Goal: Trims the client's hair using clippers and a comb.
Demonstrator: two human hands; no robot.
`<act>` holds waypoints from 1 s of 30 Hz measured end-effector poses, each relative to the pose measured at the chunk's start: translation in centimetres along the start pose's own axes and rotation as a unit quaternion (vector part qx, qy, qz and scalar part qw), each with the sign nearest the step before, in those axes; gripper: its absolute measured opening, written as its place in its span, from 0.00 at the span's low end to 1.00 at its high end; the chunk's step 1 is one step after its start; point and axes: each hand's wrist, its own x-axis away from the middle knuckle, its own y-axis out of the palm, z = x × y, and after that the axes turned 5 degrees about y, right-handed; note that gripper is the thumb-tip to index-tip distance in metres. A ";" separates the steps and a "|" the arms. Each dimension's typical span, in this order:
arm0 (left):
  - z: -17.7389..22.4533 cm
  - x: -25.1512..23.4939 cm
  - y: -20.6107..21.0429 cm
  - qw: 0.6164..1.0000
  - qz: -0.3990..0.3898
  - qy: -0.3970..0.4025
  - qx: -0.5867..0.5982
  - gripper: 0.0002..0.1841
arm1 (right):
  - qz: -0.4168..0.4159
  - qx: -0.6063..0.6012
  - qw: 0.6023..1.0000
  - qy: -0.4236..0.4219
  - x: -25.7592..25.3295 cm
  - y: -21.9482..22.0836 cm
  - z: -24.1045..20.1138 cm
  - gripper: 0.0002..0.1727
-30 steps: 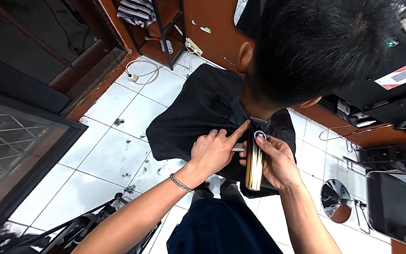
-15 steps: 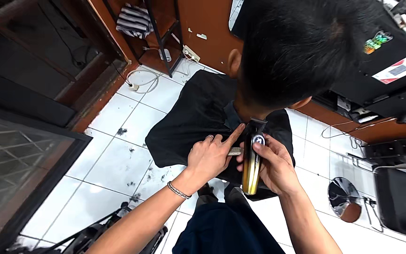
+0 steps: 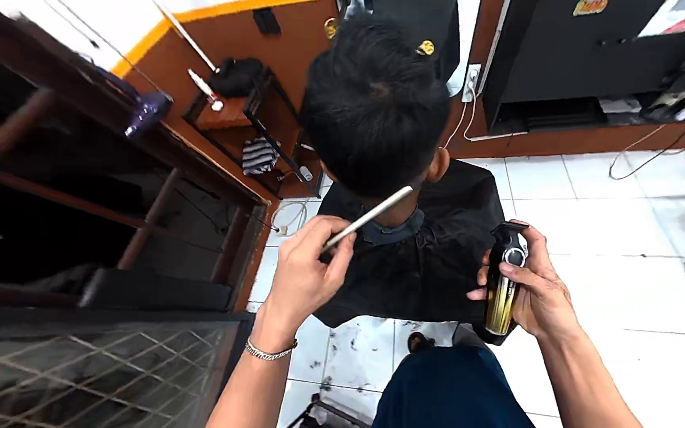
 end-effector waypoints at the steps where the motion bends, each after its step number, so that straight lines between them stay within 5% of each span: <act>1: -0.3 -0.6 0.1 1.000 -0.001 0.008 -0.030 0.11 | -0.004 -0.006 1.000 -0.008 0.0 -0.3 0.1 0.36; 8: 0.1 0.3 1.4 0.987 -0.111 -0.030 -0.111 0.13 | 0.035 0.054 0.996 -0.058 -0.3 -3.6 0.4 0.39; 13: 1.9 -0.8 1.2 0.987 -0.059 -0.033 -0.146 0.12 | 0.049 0.073 0.996 -0.019 -0.7 -5.2 0.0 0.38; 19: 4.2 -0.4 1.5 0.958 -0.142 -0.078 -0.235 0.13 | 0.039 0.062 0.997 -0.038 -2.9 -5.7 -1.3 0.36; 23: 6.0 -0.8 1.8 0.960 -0.167 -0.077 -0.212 0.13 | 0.103 0.000 0.992 -0.070 -4.6 -7.2 -2.7 0.30; 26: 6.3 -0.9 2.6 0.947 -0.203 -0.072 -0.237 0.16 | 0.195 -0.168 0.965 -0.059 -6.0 -7.9 -3.5 0.11; 28: 6.4 -0.9 3.4 0.936 -0.227 -0.057 -0.262 0.24 | 0.209 -0.271 0.939 -0.027 -6.5 -8.2 -3.6 0.15; 30: 6.6 -1.2 4.2 0.924 -0.244 -0.037 -0.291 0.30 | 0.181 -0.198 0.962 0.054 -6.1 -7.9 -3.2 0.24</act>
